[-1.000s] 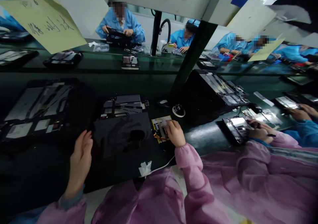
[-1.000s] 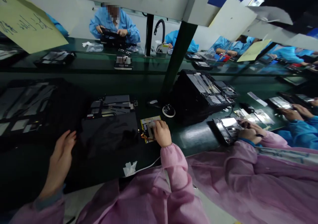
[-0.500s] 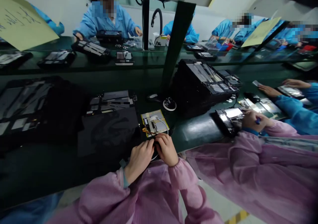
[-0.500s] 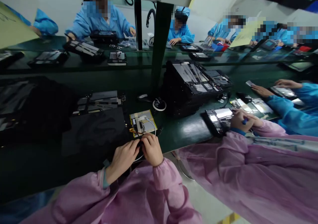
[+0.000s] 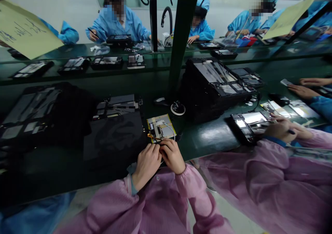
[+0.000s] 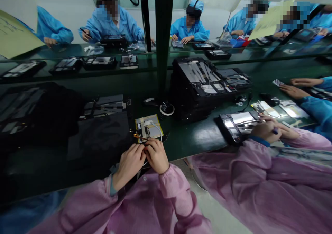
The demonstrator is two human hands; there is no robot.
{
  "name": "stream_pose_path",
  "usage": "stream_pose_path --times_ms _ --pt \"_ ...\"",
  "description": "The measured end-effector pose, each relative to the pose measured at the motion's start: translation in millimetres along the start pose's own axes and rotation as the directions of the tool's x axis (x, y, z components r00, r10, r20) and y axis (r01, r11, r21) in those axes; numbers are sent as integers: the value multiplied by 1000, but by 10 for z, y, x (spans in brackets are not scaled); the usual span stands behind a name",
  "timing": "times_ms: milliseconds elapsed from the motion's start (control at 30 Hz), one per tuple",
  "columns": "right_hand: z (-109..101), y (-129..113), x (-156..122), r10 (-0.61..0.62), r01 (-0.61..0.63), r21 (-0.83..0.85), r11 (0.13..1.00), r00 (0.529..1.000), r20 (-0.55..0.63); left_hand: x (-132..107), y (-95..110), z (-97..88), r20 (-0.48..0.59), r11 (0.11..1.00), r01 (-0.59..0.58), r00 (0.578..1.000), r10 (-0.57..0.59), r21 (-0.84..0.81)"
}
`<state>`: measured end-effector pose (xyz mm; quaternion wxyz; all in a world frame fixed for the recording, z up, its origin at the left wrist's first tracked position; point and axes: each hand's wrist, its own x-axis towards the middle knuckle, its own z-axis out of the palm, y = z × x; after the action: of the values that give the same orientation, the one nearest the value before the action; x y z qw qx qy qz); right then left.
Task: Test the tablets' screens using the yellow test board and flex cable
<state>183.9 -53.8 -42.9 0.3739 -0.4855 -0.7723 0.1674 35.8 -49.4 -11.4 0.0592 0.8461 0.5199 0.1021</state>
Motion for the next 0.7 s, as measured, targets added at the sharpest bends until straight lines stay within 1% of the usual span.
stream_pose_path --times_ms 233,300,367,433,500,533,600,633,667,700 --pt "8 10 0 16 -16 20 1000 1000 -3 57 41 38 -2 1000 7 1000 -7 -15" --pt "-6 2 -9 19 -19 24 1000 1000 -5 47 39 -2 13 998 9 1000 -8 -56" --pt "-62 -11 -14 26 -25 44 999 1000 -17 35 -2 -107 46 990 6 999 1 -140" --pt "-165 -22 11 78 -74 88 993 996 -42 57 -109 -273 72 970 -2 997 20 -245" --pt "-280 -26 105 173 -159 128 979 979 -107 154 -279 -456 36 956 -16 999 28 -294" --pt "-325 -25 186 219 -200 134 971 964 -147 236 -378 -532 -12 961 -29 1000 27 -277" --pt "-349 -23 412 266 -253 85 964 941 -208 449 -569 -616 -81 985 -73 995 61 -158" --pt "-322 -25 546 263 -264 23 964 943 -206 565 -649 -617 -74 992 -95 993 89 -87" --pt "-269 -29 685 253 -267 -63 962 952 -174 676 -713 -594 -57 994 -104 993 102 -22" --pt "-196 -36 817 245 -262 -165 951 962 -116 773 -760 -551 -37 993 -114 993 115 30"
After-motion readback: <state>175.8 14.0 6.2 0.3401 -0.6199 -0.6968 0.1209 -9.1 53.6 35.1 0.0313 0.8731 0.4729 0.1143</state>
